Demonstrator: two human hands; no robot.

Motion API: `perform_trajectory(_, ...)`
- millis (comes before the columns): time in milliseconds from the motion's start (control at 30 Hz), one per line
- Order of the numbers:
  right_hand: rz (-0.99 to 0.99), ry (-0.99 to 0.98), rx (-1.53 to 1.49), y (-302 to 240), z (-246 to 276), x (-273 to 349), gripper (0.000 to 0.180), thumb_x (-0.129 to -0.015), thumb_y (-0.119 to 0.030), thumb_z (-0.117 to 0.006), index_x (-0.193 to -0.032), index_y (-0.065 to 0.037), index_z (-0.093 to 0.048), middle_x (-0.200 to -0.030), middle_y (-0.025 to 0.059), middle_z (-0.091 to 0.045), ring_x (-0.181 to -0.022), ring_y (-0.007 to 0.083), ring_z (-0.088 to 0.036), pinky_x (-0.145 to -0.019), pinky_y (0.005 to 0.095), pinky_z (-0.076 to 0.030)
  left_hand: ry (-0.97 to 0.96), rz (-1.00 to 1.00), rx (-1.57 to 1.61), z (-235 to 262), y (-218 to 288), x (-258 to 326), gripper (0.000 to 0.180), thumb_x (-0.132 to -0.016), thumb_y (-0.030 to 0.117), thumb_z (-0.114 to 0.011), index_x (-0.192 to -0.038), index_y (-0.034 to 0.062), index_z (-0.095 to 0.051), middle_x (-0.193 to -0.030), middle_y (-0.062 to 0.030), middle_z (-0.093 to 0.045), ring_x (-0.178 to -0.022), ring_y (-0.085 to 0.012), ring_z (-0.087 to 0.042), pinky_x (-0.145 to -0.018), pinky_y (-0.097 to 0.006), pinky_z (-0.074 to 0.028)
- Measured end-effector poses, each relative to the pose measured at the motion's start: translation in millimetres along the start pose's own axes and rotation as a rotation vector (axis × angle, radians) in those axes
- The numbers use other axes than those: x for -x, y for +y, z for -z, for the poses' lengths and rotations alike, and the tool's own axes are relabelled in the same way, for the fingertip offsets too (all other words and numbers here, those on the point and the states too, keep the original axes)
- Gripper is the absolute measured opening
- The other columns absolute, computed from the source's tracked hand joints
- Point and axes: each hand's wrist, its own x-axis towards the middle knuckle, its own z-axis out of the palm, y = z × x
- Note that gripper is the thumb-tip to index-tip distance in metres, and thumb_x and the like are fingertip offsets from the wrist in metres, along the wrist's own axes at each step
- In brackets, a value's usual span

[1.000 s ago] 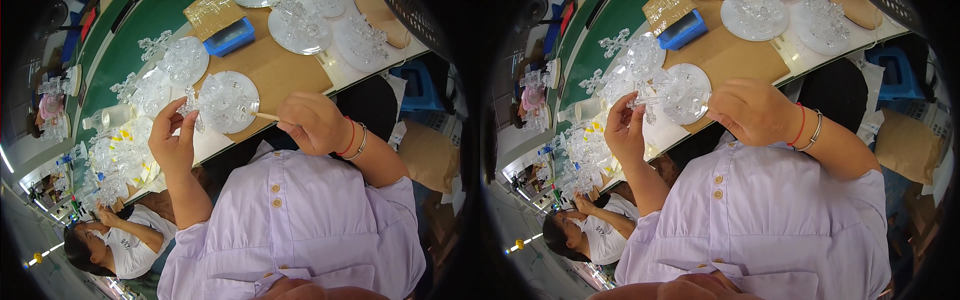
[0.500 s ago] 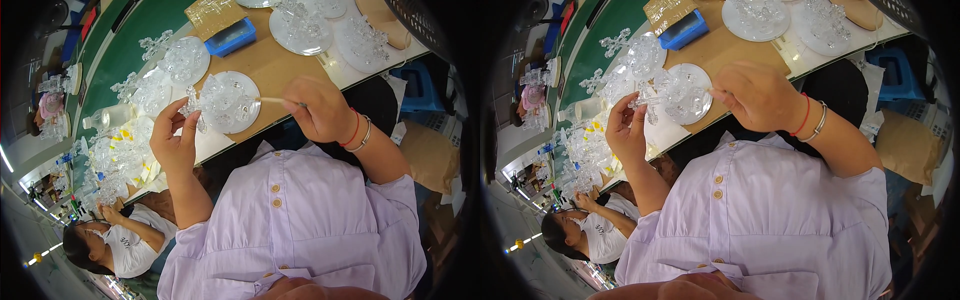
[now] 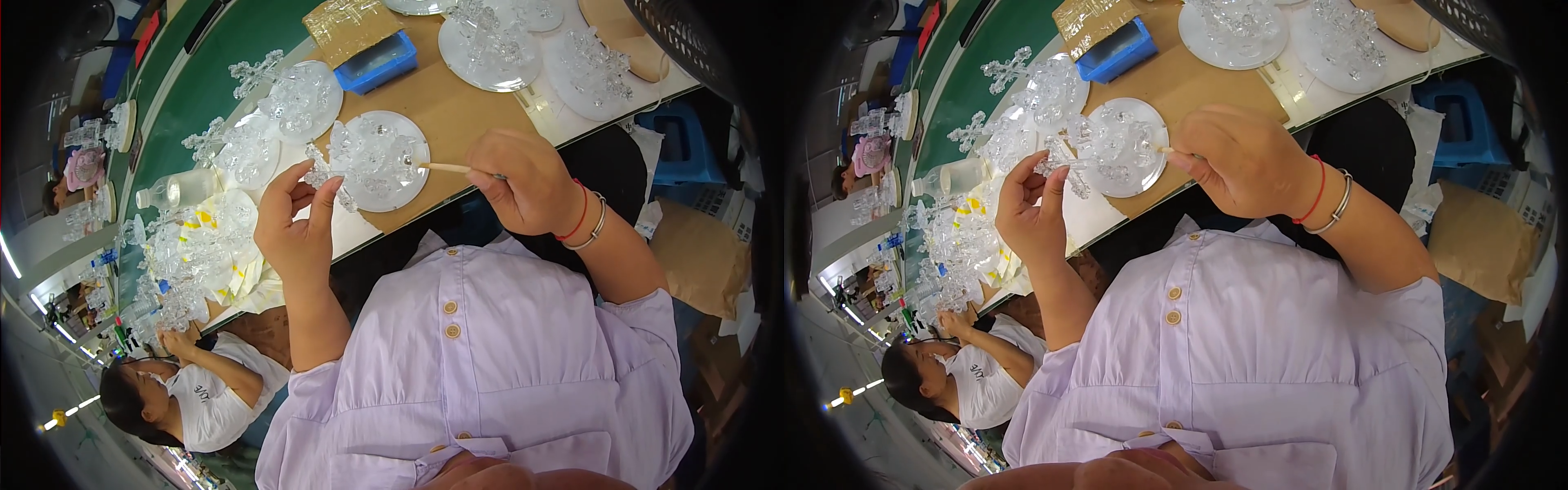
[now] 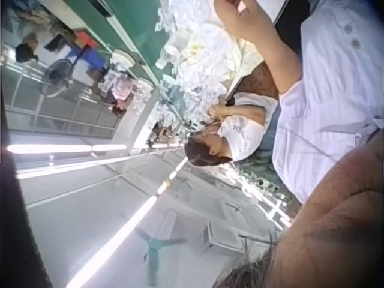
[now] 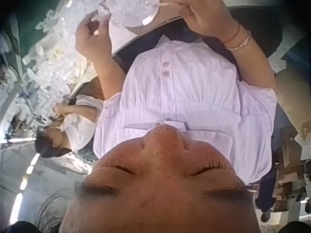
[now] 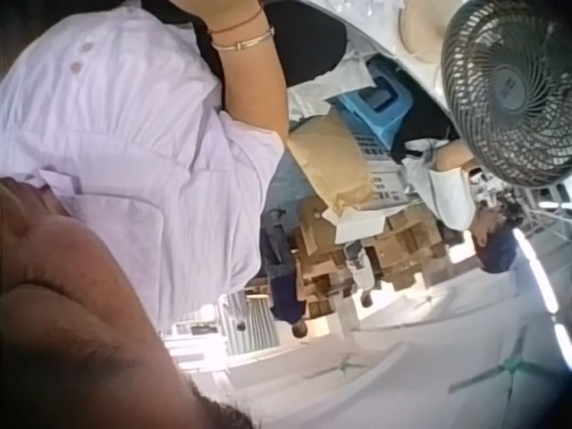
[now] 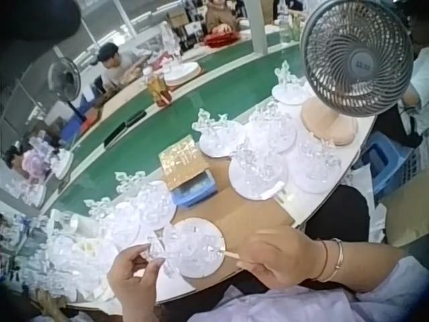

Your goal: Applying glue to decorative clear components and attaching them to a circular base on an assembly line.

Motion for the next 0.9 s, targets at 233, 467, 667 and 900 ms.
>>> perform_trajectory(233,-0.022,-0.028,0.02,-3.9,2.9,-3.1,0.011,-0.085,0.002,-0.06,-0.092,0.0,-0.051,-0.078,0.0132,-0.057,-0.064,0.0304,-0.055,-0.057,0.035,-0.045,-0.054,-0.084,0.14,1.8,-2.9,-3.4,0.038,-0.073,0.011,-0.082,-0.107,0.0028,-0.065,-0.092,-0.0081,-0.066,-0.074,-0.0138,-0.065,-0.067,-0.024,-0.053)
perform_trajectory(467,-0.028,-0.009,0.04,-2.3,1.1,-3.9,0.011,-0.085,0.002,-0.06,-0.091,0.001,-0.051,-0.077,0.013,-0.057,-0.064,0.0301,-0.055,-0.057,0.0354,-0.046,-0.153,-0.1,0.123,7.3,-7.0,-4.0,0.038,-0.076,0.006,-0.078,-0.111,0.0024,-0.065,-0.102,-0.0092,-0.068,-0.078,-0.0154,-0.065,-0.071,-0.026,-0.053)
perform_trajectory(667,-0.01,0.009,0.003,-4.2,0.1,-2.0,0.01,-0.086,0.001,-0.059,-0.091,0.0,-0.051,-0.076,0.013,-0.057,-0.063,0.0304,-0.055,-0.057,0.0358,-0.046,-0.138,-0.094,0.11,8.1,-6.6,-2.8,0.032,-0.077,0.006,-0.077,-0.107,0.0024,-0.067,-0.1,-0.0084,-0.07,-0.078,-0.0144,-0.065,-0.072,-0.026,-0.053)
perform_trajectory(900,-0.039,0.057,0.119,14.1,4.9,-9.5,0.008,-0.087,0.0,-0.058,-0.093,0.0,-0.052,-0.077,0.0128,-0.057,-0.064,0.0294,-0.056,-0.057,0.034,-0.045,-0.112,-0.099,0.088,6.0,-6.6,-2.1,0.033,-0.076,0.006,-0.078,-0.107,0.0015,-0.067,-0.099,-0.009,-0.07,-0.077,-0.0146,-0.065,-0.07,-0.026,-0.053)
